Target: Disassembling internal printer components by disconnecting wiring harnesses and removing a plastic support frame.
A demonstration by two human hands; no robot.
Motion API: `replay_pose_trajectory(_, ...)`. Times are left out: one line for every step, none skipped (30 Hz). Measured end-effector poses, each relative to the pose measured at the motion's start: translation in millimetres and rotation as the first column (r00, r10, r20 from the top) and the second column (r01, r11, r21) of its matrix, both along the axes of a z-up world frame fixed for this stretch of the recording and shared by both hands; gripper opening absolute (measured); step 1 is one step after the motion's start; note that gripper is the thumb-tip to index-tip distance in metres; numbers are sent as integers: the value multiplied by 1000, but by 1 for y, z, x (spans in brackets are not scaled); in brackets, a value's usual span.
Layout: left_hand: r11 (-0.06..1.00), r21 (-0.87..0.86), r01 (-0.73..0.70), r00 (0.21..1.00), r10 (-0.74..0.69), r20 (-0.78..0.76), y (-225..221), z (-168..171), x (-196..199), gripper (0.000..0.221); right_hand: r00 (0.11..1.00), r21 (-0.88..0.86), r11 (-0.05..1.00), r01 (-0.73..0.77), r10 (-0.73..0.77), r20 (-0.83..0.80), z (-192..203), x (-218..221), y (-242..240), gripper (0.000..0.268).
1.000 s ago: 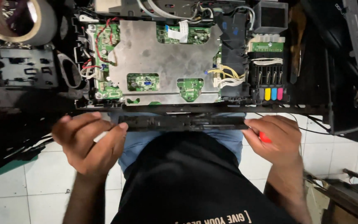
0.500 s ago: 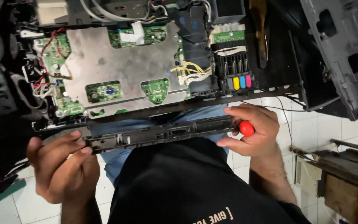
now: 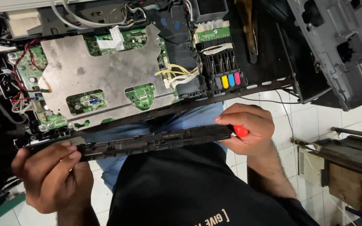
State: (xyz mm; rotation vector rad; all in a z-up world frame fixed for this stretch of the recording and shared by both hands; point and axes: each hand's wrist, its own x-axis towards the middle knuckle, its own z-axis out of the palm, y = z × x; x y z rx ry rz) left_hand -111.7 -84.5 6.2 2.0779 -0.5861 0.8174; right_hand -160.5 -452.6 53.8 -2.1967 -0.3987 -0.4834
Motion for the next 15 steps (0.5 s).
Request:
replay_pose_trajectory(999,54,3,1000,-2,-18,4,1,-1,33,1000,12,1000,-14,14,-3,1,0,1,30)
replay_pose_trajectory(994,106,6,999,-2,-34,7,1,-2,29,1000,21,999,-28,28,-3,3,2,2,35)
replay_pose_trajectory(994,105,6,999,-2,-32,7,1,-1,29,1000,21,999,-28,28,-1,2,3,1,35)
replay_pose_trajectory(995,105,3,1000,0,-29,7,0,-1,22,999,20,999,-44,44,3,2,3,0,38)
replay_pose_trajectory(995,104,0,1000,2,-26,8,0,-1,18,998,18,998,-59,59,6,1,3,0,42)
replay_pose_trajectory(995,104,-2,1000,4,-25,8,-1,-1,18,998,19,998,-61,61,7,1,3,1,42)
replay_pose_trajectory(995,99,-1,1000,4,-30,8,-1,0,17,998,22,998,-64,63,12,1,3,2,41)
replay_pose_trajectory(995,95,0,999,3,-36,8,-2,0,18,998,26,998,-65,65,16,1,4,2,40)
replay_pose_trajectory(995,95,-1,999,5,-36,9,-2,-1,18,998,27,997,-66,66,16,1,3,3,40)
replay_pose_trajectory(993,115,-11,998,18,-55,9,-3,-1,19,998,40,997,-67,67,9,2,3,3,34)
replay_pose_trajectory(991,135,-21,997,31,-73,11,-4,-2,21,998,53,996,-68,68,1,2,3,5,27)
replay_pose_trajectory(989,139,-38,996,49,-71,8,-6,-1,21,996,58,995,-85,85,3,-2,-5,-1,27)
replay_pose_trajectory(993,119,-23,998,30,-55,8,-9,0,10,999,42,998,-45,46,-24,-5,-12,-3,22)
replay_pose_trajectory(993,113,-43,998,47,-36,14,-9,-6,10,998,39,998,-40,42,-48,-12,-12,-3,18)
replay_pose_trajectory(987,132,-95,994,100,-33,-3,-11,-4,10,994,57,994,-93,95,-45,-10,-25,-7,18)
